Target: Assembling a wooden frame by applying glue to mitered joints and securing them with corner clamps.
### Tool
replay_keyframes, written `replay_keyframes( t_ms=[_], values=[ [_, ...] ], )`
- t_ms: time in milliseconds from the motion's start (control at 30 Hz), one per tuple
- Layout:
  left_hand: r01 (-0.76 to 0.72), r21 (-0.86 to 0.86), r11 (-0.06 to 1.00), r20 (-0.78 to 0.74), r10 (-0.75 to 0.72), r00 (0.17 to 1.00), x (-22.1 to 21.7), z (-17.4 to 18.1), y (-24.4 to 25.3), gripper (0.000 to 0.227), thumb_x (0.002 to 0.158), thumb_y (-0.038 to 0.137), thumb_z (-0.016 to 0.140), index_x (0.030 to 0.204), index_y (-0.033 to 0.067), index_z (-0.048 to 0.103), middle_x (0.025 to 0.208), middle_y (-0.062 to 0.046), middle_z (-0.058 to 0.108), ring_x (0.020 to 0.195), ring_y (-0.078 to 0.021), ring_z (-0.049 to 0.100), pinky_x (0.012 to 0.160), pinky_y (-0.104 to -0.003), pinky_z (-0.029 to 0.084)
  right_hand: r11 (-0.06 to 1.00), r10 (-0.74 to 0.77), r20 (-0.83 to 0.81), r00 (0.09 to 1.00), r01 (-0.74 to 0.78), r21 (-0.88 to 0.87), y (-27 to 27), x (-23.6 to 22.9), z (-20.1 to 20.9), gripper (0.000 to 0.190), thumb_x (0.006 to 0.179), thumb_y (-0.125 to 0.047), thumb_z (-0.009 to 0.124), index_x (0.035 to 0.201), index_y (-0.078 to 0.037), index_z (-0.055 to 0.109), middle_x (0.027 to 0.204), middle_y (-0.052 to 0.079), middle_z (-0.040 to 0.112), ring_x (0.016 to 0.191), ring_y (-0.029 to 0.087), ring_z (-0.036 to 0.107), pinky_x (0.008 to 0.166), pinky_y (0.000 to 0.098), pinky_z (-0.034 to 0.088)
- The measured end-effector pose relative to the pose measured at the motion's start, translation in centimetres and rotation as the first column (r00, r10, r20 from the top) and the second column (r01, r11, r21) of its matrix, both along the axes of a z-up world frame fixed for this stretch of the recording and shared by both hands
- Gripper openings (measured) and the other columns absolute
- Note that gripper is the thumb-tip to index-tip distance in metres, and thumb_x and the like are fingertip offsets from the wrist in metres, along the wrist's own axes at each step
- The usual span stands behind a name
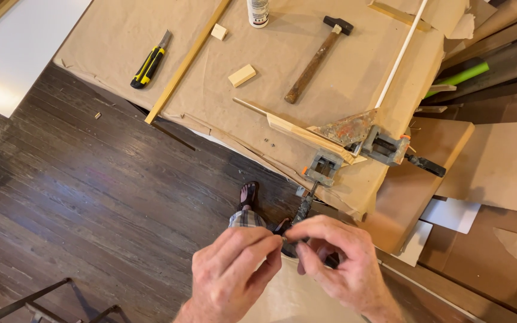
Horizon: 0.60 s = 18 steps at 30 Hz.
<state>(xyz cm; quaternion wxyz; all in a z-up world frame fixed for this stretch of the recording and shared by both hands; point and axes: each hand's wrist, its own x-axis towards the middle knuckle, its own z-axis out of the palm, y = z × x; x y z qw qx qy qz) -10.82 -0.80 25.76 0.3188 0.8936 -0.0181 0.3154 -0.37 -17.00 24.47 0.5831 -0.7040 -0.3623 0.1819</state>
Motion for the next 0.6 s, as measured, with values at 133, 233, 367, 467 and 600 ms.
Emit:
replay_keyframes(
  t_ms=[133, 233, 367, 467, 600],
  values=[
    [0.063, 0.098, 0.993, 0.063, -0.069, 0.996, 0.0, 0.5, 0.1, 0.014, 0.097, 0.009, 0.069, 0.099, -0.0041, 0.07, 0.096, -0.014, 0.071, 0.076, -0.0246, 0.069, 0.072, -0.03, 0.06, 0.995, -0.103, 0.117, 0.988, 0.102, 0.013, 0.5, -0.3, 0.7, 0.006, 0.086, -0.002, 0.07, 0.089, -0.006, 0.074, 0.086, 0.004, 0.076, 0.05, 0.005, 0.054, 0.048, 0.0147, 0.048],
    [0.075, 0.183, 0.98, 0.039, -0.084, 0.996, -0.1, 0.8, 0.1, 0.016, 0.101, 0.01, 0.065, 0.099, -0.0042, 0.071, 0.096, -0.015, 0.07, 0.079, -0.0252, 0.07, 0.072, -0.032, 0.06, 0.995, -0.098, 0.199, 0.975, 0.103, -0.018, 0.6, -0.2, 0.8, 0.006, 0.085, -0.004, 0.073, 0.089, -0.008, 0.074, 0.085, 0.002, 0.075, 0.047, 0.006, 0.055, 0.046, 0.0148, 0.05],
    [0.099, 0.266, 0.959, 0.036, -0.112, 0.993, -0.2, 0.3, 0.0, 0.013, 0.103, 0.008, 0.063, 0.101, -0.0033, 0.069, 0.099, -0.012, 0.067, 0.082, -0.0233, 0.068, 0.075, -0.031, 0.059, 0.993, -0.088, 0.18, 0.98, 0.1, -0.061, 0.5, -0.1, 0.2, 0.011, 0.082, -0.002, 0.072, 0.085, -0.011, 0.068, 0.08, 0.0, 0.07, 0.05, 0.007, 0.054, 0.047, 0.0179, 0.048],
    [0.106, 0.312, 0.944, 0.052, -0.128, 0.99, -0.1, -0.2, -0.1, 0.013, 0.104, 0.007, 0.063, 0.102, -0.0045, 0.069, 0.1, -0.012, 0.065, 0.082, -0.0234, 0.067, 0.074, -0.032, 0.058, 0.991, -0.123, 0.051, 0.991, 0.125, -0.053, 0.7, -0.5, -1.0, 0.014, 0.077, 0.002, 0.067, 0.081, -0.011, 0.065, 0.074, -0.001, 0.066, 0.051, 0.007, 0.049, 0.047, 0.0198, 0.042],
    [0.052, 0.32, 0.946, 0.11, -0.092, 0.99, -0.1, -0.5, -0.1, 0.013, 0.103, 0.013, 0.064, 0.099, 0.0015, 0.069, 0.096, -0.007, 0.066, 0.079, -0.0194, 0.067, 0.068, -0.028, 0.053, 0.946, -0.12, -0.743, 0.659, 0.304, 0.116, 1.1, -0.8, -3.0, 0.022, 0.088, 0.008, 0.048, 0.08, -0.008, 0.061, 0.051, -0.001, 0.043, 0.037, 0.007, 0.033, 0.03, 0.0208, 0.024]
  ],
)
